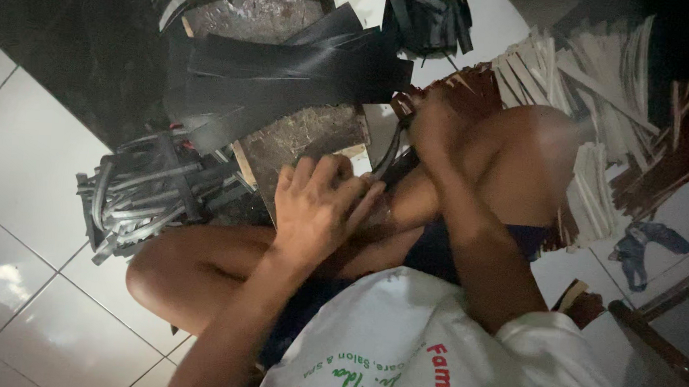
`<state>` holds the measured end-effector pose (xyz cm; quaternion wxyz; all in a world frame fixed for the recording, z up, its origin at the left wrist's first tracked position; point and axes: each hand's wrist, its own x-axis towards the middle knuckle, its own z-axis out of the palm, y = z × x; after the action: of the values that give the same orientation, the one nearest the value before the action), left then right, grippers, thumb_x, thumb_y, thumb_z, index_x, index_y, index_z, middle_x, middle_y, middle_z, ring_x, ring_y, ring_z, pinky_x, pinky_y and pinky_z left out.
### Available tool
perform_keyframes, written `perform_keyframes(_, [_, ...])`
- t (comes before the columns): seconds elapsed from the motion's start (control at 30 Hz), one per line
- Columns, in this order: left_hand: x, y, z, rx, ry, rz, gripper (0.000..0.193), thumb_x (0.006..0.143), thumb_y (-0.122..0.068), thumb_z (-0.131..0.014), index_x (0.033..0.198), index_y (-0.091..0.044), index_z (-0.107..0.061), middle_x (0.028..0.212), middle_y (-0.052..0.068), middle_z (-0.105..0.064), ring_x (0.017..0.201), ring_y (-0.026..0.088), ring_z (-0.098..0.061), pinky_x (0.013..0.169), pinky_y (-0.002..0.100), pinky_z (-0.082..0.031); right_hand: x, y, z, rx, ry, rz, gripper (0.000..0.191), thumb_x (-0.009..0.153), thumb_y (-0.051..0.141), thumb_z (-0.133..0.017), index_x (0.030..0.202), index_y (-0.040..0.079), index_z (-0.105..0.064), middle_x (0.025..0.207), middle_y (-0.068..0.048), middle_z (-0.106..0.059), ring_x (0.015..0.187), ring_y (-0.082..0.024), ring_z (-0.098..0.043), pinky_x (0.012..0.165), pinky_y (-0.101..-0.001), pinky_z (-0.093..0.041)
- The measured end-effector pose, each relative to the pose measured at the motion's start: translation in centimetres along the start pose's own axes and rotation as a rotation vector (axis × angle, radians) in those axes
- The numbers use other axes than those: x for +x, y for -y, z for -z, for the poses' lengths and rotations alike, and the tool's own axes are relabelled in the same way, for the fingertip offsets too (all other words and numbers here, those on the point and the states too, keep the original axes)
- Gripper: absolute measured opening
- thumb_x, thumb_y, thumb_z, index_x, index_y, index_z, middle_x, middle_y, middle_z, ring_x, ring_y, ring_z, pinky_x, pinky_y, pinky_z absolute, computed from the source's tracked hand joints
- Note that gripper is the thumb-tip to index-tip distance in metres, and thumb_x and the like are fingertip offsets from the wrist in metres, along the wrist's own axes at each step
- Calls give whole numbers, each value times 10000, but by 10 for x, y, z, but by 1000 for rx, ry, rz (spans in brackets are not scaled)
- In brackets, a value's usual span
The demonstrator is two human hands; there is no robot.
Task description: The person sits cross-legged on the floor and repeatedly cuts strips from a black rubber sheet using a knife. The person holds the rubber sheet against a wooden block and slices off thin strips, which are then placed in a pile.
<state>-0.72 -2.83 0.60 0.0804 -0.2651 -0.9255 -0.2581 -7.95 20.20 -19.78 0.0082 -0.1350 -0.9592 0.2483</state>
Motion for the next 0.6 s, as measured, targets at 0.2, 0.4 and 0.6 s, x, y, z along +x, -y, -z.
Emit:
perform_keyframes(0.2, [-6, -14, 2, 14, -59, 93, 316, 887, -303, -787, 1157, -139, -785, 1058, 67, -622, 897, 264, -569, 779, 411, -408, -5, -19, 160, 202, -102, -129, 473, 1125, 428, -513, 1310, 3, -609, 1179, -269, -650, 1074, -415, -622, 925, -518, -501])
perform_keyframes(0.4, [5, -10, 46, -337, 55, 200, 166, 905, -203, -758, 1032, -100, -730, 1103, 75, -699, 997, 266, -654, 853, 403, -487, -4, 21, 271, 895, 92, 144, 276, 1132, 315, -672, 1102, 58, -577, 965, -41, -642, 787, -116, -576, 675, -279, -483])
perform_keyframes(0.6, [39, 76, 157, -432, -105, 201, 190, 1050, -171, -663, 1196, -53, -689, 1104, 85, -733, 973, 160, -713, 781, 312, -593, 45, 111, 264, 1252, 94, 276, 207, 1170, 169, -697, 1306, 52, -595, 1115, -42, -633, 981, -148, -634, 759, -307, -516])
